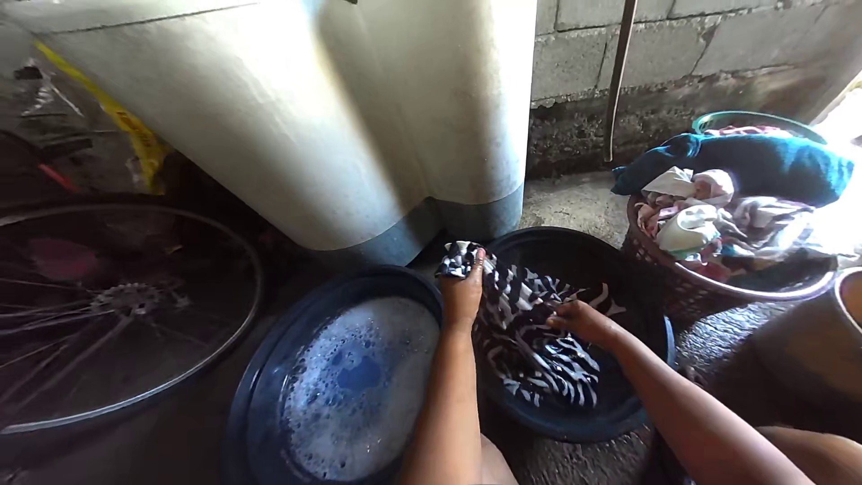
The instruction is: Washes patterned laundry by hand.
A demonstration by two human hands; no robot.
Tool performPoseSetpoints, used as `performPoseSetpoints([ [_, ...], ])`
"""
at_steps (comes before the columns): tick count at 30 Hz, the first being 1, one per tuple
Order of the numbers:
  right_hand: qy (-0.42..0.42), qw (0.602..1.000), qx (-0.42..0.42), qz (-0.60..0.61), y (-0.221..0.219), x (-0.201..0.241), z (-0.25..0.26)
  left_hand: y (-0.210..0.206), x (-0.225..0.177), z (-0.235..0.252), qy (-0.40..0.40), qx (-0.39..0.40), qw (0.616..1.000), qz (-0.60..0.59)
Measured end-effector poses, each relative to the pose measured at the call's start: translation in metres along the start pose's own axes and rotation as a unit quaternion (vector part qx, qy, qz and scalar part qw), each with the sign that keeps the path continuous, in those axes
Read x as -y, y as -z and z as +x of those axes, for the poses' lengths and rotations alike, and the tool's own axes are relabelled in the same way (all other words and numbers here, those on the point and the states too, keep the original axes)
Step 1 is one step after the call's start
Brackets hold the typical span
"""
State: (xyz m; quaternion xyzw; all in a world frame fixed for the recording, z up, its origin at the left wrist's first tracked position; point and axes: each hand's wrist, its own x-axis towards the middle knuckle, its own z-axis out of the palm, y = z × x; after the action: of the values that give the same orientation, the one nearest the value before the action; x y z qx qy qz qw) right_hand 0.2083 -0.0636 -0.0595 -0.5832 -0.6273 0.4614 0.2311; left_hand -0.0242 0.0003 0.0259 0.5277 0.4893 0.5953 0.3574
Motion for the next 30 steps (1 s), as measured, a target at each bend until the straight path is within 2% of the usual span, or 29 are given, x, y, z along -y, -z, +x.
performPoseSetpoints([
  [3,0.092,0.981,-0.133,0.112,0.031,0.031,-0.016,0.01,0.002,0.006,0.014,-0.025,1.0,-0.012],
  [7,0.213,0.9,-0.317,0.208,0.084,0.098,-0.04,0.015,-0.015,0.002,-0.021,-0.006,0.994,-0.11],
  [10,0.248,0.834,-0.418,0.259,0.074,0.135,-0.032,-0.001,-0.024,-0.011,-0.047,0.029,0.982,-0.179],
  [11,0.238,0.833,-0.44,0.235,0.058,0.138,-0.021,-0.011,-0.02,-0.018,-0.04,0.058,0.977,-0.202],
  [13,0.195,0.878,-0.4,0.175,0.016,0.123,-0.002,-0.034,-0.004,-0.034,0.022,0.106,0.974,-0.2],
  [15,0.125,0.917,-0.354,0.132,-0.009,0.106,0.006,-0.047,0.0,-0.049,0.097,0.141,0.977,-0.131],
  [16,0.104,0.927,-0.34,0.123,-0.008,0.098,0.006,-0.049,-0.002,-0.053,0.119,0.17,0.974,-0.091],
  [18,0.075,0.951,-0.283,0.103,0.006,0.087,0.0,-0.048,-0.004,-0.06,0.109,0.235,0.965,-0.032],
  [21,0.052,0.979,-0.176,0.088,0.028,0.09,-0.016,-0.048,0.005,-0.058,0.092,0.291,0.952,-0.02],
  [24,0.067,0.984,-0.127,0.109,0.035,0.097,-0.023,-0.045,0.0,-0.052,0.089,0.259,0.962,-0.009],
  [26,0.079,0.984,-0.11,0.112,0.034,0.096,-0.021,-0.042,0.0,-0.048,0.048,0.229,0.972,0.018],
  [30,0.107,0.984,-0.038,0.137,0.028,0.065,-0.008,-0.036,0.002,-0.036,0.037,0.171,0.985,-0.01],
])
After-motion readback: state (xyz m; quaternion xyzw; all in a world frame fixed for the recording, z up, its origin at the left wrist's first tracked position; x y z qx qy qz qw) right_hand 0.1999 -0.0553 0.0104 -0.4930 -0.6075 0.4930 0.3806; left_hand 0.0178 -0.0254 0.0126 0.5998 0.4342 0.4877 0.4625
